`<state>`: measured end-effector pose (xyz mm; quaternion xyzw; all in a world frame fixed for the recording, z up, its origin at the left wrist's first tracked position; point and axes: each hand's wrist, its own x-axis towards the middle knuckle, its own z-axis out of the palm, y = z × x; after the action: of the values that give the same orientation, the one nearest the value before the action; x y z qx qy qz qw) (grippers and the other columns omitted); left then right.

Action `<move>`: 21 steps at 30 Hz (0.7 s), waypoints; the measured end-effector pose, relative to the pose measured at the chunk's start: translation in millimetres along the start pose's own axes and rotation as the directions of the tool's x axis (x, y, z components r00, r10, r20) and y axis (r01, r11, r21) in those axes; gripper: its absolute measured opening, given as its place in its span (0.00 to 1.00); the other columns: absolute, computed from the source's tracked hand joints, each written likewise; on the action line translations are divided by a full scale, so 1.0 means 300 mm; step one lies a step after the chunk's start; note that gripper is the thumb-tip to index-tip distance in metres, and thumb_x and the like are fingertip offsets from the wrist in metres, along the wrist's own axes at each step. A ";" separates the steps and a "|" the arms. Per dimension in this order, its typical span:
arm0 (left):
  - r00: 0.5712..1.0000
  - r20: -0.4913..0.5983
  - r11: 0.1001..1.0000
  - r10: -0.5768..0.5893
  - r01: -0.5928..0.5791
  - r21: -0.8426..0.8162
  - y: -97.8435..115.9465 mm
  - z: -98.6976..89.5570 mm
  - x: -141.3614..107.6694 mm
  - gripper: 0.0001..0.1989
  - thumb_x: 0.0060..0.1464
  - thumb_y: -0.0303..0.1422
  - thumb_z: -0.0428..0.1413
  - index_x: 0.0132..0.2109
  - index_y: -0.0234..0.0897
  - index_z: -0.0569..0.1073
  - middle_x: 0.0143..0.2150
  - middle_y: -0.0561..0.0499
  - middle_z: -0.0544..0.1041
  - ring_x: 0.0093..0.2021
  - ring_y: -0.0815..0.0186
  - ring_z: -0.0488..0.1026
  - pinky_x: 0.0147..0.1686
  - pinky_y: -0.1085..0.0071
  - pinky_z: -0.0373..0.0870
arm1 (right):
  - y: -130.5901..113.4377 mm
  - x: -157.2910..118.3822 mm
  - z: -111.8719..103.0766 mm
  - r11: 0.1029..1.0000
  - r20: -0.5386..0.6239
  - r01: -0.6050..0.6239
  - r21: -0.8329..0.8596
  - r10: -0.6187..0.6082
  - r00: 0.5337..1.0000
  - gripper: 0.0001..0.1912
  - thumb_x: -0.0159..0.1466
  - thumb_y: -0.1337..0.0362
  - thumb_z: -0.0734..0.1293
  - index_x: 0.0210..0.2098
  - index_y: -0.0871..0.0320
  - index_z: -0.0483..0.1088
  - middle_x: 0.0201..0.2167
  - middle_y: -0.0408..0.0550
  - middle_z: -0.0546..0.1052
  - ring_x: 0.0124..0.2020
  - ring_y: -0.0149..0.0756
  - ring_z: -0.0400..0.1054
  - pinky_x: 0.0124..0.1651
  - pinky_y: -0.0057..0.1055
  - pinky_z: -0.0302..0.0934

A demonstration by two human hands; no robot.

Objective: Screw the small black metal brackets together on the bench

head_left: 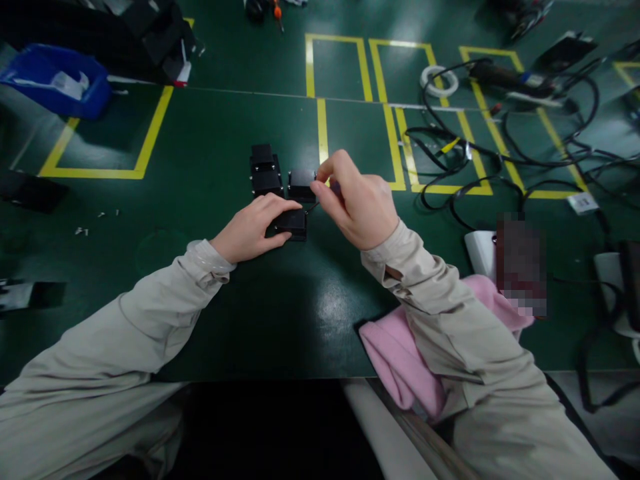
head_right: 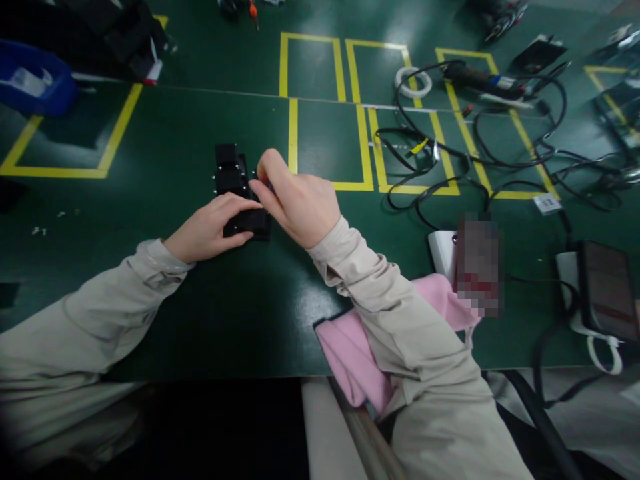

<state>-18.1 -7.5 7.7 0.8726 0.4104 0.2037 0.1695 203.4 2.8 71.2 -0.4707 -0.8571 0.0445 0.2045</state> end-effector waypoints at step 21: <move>0.999 0.031 0.999 -0.033 0.033 -0.008 0.006 -0.006 0.003 0.23 0.61 0.37 0.53 0.61 0.36 0.67 0.56 0.42 0.72 0.57 0.53 0.69 0.59 0.55 0.66 | -0.003 -0.001 0.002 1.000 -0.042 -0.015 0.014 0.015 0.999 0.20 0.72 0.58 0.49 0.52 0.59 0.66 0.34 0.46 0.76 0.29 0.31 0.71 0.36 0.28 0.57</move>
<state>-17.4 -7.8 10.2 0.8680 0.4210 0.1893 0.1829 202.6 2.2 70.8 -0.4765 -0.8488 0.0421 0.2254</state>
